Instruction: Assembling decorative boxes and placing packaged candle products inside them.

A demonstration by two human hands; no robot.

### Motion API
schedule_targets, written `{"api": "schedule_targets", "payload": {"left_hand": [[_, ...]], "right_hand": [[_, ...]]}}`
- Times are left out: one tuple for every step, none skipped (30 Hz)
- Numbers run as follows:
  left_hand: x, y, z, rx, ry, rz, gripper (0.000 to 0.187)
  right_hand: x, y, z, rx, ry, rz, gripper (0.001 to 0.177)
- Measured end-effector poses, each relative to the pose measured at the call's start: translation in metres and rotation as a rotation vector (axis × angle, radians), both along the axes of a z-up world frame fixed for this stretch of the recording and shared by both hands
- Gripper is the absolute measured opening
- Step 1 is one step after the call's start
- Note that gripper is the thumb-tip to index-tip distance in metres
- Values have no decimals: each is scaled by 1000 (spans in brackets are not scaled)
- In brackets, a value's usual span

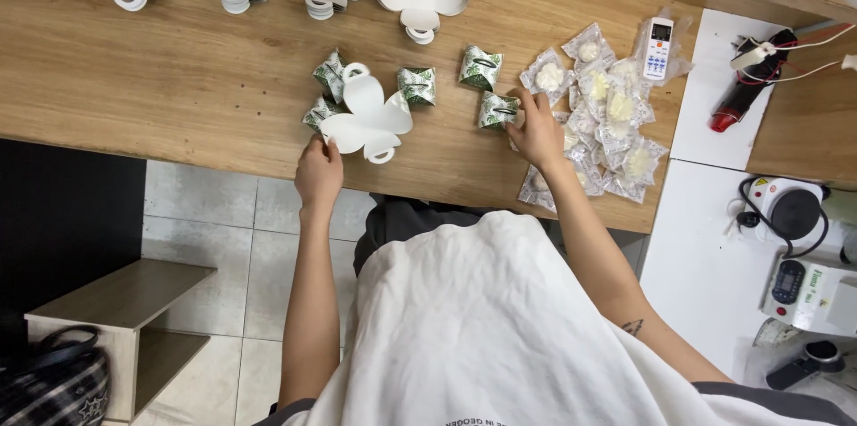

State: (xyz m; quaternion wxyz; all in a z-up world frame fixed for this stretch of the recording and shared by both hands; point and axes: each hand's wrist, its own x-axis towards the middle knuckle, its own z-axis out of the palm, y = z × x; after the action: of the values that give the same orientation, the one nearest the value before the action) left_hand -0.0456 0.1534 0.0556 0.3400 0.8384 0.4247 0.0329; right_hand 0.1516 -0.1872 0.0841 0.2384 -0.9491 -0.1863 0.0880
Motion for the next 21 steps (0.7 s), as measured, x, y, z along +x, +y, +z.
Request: {"api": "schedule_targets", "payload": {"left_hand": [[-1, 2, -10, 4, 29, -54, 26], [-2, 4, -20, 7, 58, -108, 25], [-3, 4, -24, 10, 58, -104, 25], [-4, 3, -29, 25, 117, -127, 24], [-2, 1, -34, 37, 174, -154, 25], [-3, 3, -33, 38, 172, -153, 25], [-4, 1, -32, -2, 221, -159, 26], [-5, 0, -32, -41, 271, -166, 28], [-7, -2, -28, -43, 273, -169, 28], [-9, -3, -23, -25, 215, -170, 34], [-7, -3, -19, -6, 152, -175, 43], [-5, -7, -17, -7, 150, -182, 43], [-2, -13, -15, 167, 90, -182, 44], [1, -20, -13, 341, 28, -180, 44], [10, -36, -1, 337, 29, -183, 44], [19, -51, 12, 218, -23, -282, 33], [28, -64, 24, 102, -75, -377, 25], [38, -82, 25, 103, -74, -377, 25], [50, -101, 26, 41, -65, -460, 28], [61, -119, 27, -22, -56, -542, 32], [68, -130, 10, -21, -56, -544, 32]], "right_hand": [[2, 0, -3, -6, -3, 32, 48], [4, 1, -6, -11, -6, 63, 44], [3, 2, -6, -8, -7, 68, 44], [3, 3, -6, -18, -42, 98, 38], [4, 3, -5, -30, -78, 125, 32], [5, 5, -6, -29, -80, 126, 32], [5, 3, -6, -23, -82, 122, 26], [5, 2, -7, -16, -84, 118, 19], [4, 1, -9, -17, -82, 114, 19], [3, 1, -10, 0, -81, 120, 14], [4, 0, -11, 18, -85, 121, 9], [3, 1, -11, 17, -87, 115, 9], [3, 0, -9, 72, -71, 123, 9], [2, -2, -8, 126, -55, 131, 9], [-2, -2, -6, 123, -53, 129, 9], [-6, -3, -4, 182, -28, 146, 10], [-10, 0, -3, 246, -4, 166, 12], [-16, 2, 0, 247, -3, 166, 12], [-21, 5, 2, 284, 6, 203, 12], [-26, 7, 5, 321, 14, 240, 12], [-29, 8, 7, 322, 15, 239, 12]]}}
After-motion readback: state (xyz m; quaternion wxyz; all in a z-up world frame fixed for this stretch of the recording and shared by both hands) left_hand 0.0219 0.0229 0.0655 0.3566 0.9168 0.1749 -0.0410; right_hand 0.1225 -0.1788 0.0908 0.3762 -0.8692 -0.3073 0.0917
